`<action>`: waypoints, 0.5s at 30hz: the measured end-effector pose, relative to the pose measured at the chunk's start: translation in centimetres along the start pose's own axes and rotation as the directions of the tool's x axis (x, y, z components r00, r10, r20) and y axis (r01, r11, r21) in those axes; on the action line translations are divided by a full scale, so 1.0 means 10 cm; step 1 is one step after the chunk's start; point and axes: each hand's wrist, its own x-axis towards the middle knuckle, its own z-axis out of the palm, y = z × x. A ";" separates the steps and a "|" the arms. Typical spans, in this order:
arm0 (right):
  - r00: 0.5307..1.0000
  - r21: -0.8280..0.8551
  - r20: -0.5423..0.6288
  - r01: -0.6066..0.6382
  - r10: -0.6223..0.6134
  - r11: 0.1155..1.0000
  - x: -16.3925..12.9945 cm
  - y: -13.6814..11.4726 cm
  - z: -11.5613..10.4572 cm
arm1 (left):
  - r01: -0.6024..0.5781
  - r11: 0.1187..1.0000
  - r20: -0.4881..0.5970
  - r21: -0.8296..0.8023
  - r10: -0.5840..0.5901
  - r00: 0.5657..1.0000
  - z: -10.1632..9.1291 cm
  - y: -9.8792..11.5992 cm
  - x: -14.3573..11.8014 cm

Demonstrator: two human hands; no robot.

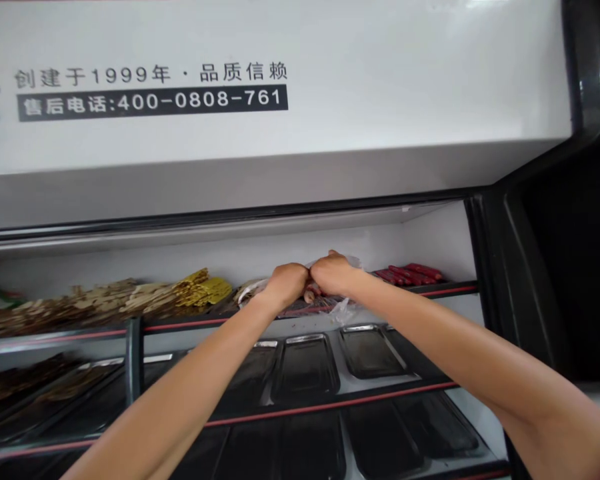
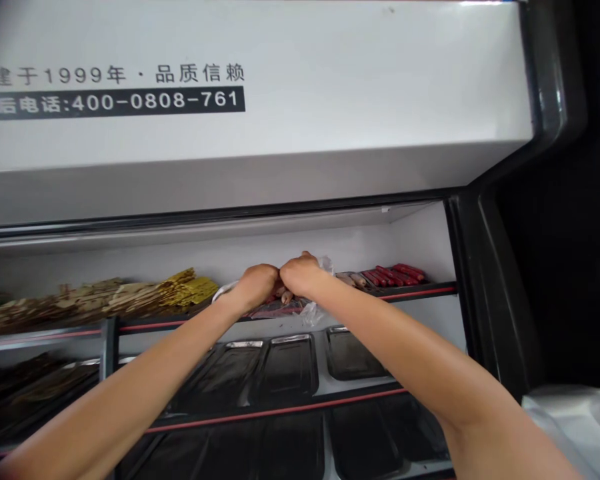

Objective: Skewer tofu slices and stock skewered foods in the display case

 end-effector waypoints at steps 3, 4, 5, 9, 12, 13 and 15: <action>1.000 -0.028 0.003 0.011 -0.011 1.000 -0.02 0.06 -0.09 | 0.029 0.986 -0.036 -0.165 -0.036 0.999 -0.11 -0.06 -0.16; 1.000 -0.027 -0.016 0.007 -0.007 1.000 -0.06 0.14 -0.15 | 0.017 0.974 -0.046 -0.228 -0.028 0.999 -0.16 -0.09 -0.23; 0.999 -0.025 -0.047 -0.002 0.001 1.000 -0.13 0.24 -0.21 | 0.001 0.962 -0.043 -0.274 -0.014 0.999 -0.21 -0.12 -0.29; 0.980 0.005 -0.193 -0.058 0.057 0.998 -0.60 0.71 -0.36 | -0.114 0.948 0.077 -0.297 0.143 0.987 -0.30 -0.21 -0.42; 0.935 0.099 -0.296 -0.173 0.195 0.980 -1.05 0.99 -0.32 | -0.202 0.952 0.092 -0.231 0.228 0.969 -0.23 -0.22 -0.40; 0.913 0.128 -0.316 -0.230 0.259 0.965 -1.17 1.06 -0.28 | -0.209 0.959 0.094 -0.193 0.230 0.969 -0.20 -0.21 -0.37; 0.865 0.149 -0.326 -0.352 0.382 0.924 -1.36 1.14 -0.18 | -0.183 0.979 0.125 -0.094 0.194 0.973 -0.17 -0.16 -0.28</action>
